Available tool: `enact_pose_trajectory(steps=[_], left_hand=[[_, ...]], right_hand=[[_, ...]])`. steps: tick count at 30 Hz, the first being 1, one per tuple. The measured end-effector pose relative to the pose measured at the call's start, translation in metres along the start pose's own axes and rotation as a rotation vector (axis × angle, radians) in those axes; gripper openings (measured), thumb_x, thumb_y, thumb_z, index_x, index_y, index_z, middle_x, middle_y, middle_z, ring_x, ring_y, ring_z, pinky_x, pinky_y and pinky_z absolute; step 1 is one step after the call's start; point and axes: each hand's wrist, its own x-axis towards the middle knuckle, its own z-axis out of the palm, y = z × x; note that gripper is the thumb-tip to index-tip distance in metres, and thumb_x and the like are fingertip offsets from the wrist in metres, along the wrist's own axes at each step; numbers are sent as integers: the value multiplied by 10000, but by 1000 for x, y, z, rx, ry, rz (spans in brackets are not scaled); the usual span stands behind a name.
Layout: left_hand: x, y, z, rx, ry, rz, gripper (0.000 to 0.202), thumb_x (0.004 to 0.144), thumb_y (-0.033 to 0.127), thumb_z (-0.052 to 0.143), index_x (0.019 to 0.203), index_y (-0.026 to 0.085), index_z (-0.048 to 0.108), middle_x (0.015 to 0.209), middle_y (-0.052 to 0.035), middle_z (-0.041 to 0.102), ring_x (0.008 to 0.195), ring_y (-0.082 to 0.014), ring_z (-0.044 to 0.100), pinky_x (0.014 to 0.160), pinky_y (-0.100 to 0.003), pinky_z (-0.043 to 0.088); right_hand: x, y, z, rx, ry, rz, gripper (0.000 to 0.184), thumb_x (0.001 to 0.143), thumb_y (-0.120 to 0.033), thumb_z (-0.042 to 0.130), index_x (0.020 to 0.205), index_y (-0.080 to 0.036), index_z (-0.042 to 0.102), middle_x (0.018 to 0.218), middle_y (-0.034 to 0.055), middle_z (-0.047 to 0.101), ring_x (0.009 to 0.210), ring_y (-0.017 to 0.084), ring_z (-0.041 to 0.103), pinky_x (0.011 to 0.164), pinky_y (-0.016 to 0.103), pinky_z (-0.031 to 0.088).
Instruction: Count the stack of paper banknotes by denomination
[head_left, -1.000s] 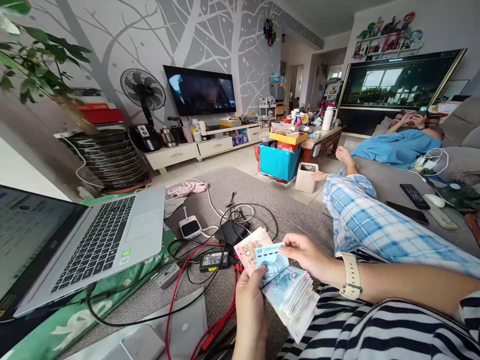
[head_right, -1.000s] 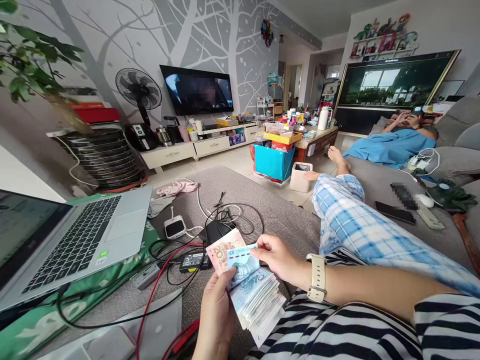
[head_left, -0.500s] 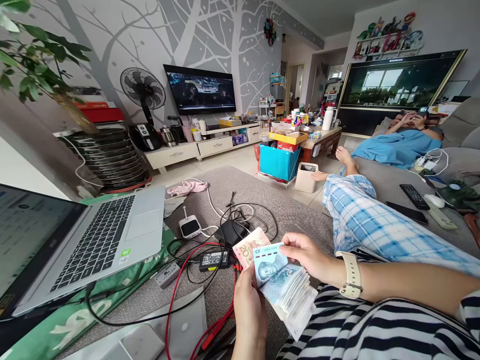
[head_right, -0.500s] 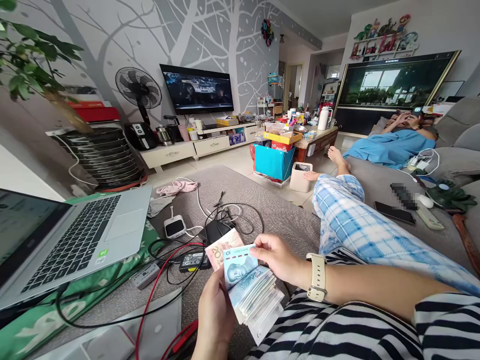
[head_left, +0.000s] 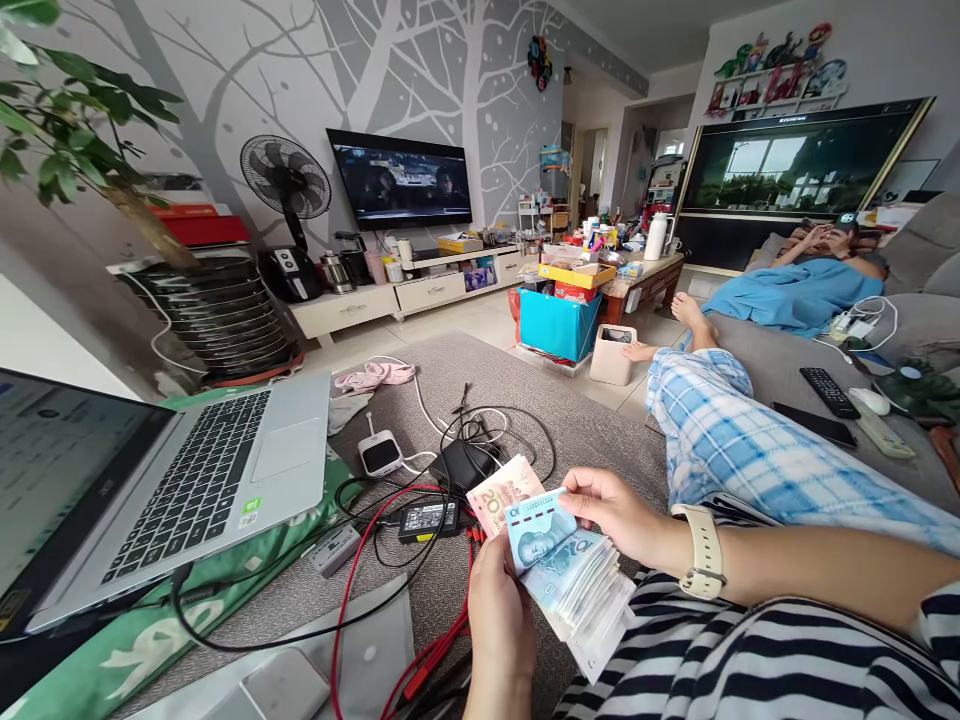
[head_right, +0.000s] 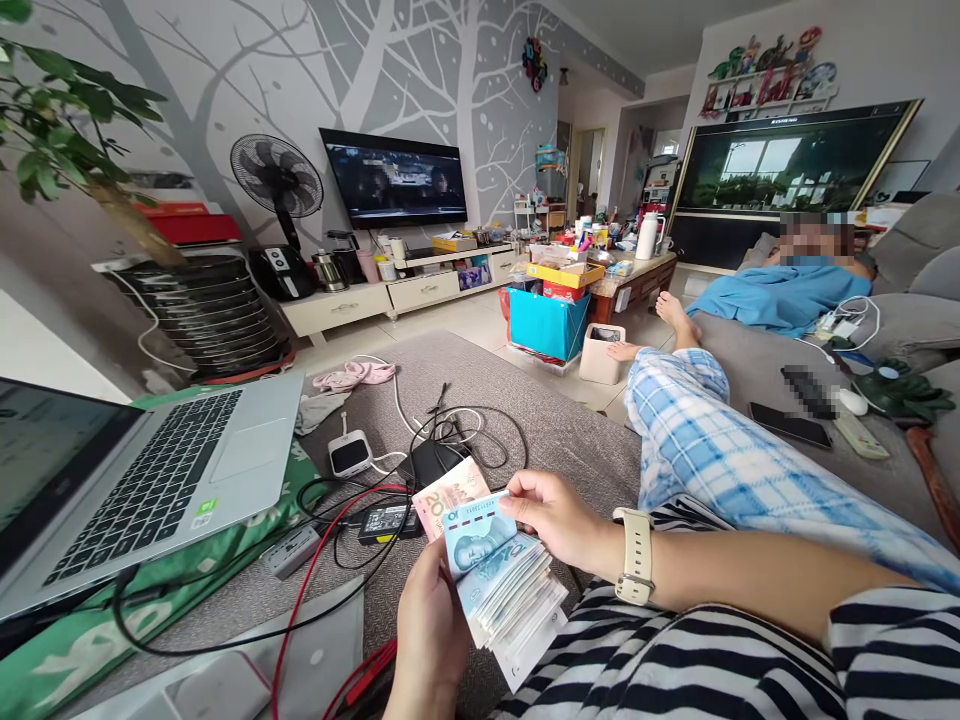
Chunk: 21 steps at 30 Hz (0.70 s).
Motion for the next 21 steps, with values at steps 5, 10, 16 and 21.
enact_pose_trajectory(steps=[5,10,16,21], left_hand=[[0,1,1,1,-1,11,232,662,196,619,851,79,687,809,-92,711,800,-201,661,726,-278,497],[0,2,1,32,11,20,210,672,203,604,817,75,687,835,-101,711,804,-189,654,728,-263,491],[-2,3,2,34,26,28,230,655,219,621,828,84,688,860,-103,712,852,-206,651,765,-284,492],[-1,3,3,31,21,17,200,634,238,621,736,80,686,779,-98,708,773,-211,655,713,-299,503]], right_hand=[[-1,-2,1,9,-2,6,321,769,-449,614,709,-158,492,581,-51,432,526,78,385,495,211,293],[-1,0,0,-41,9,-15,314,806,-449,577,729,-150,525,575,-43,446,532,86,408,502,214,310],[-1,2,-1,-62,10,-23,321,830,-457,553,746,-147,555,595,-31,462,547,92,422,503,214,315],[-1,2,-1,-42,5,-25,344,820,-486,557,733,-153,551,589,-31,458,546,96,418,503,220,311]])
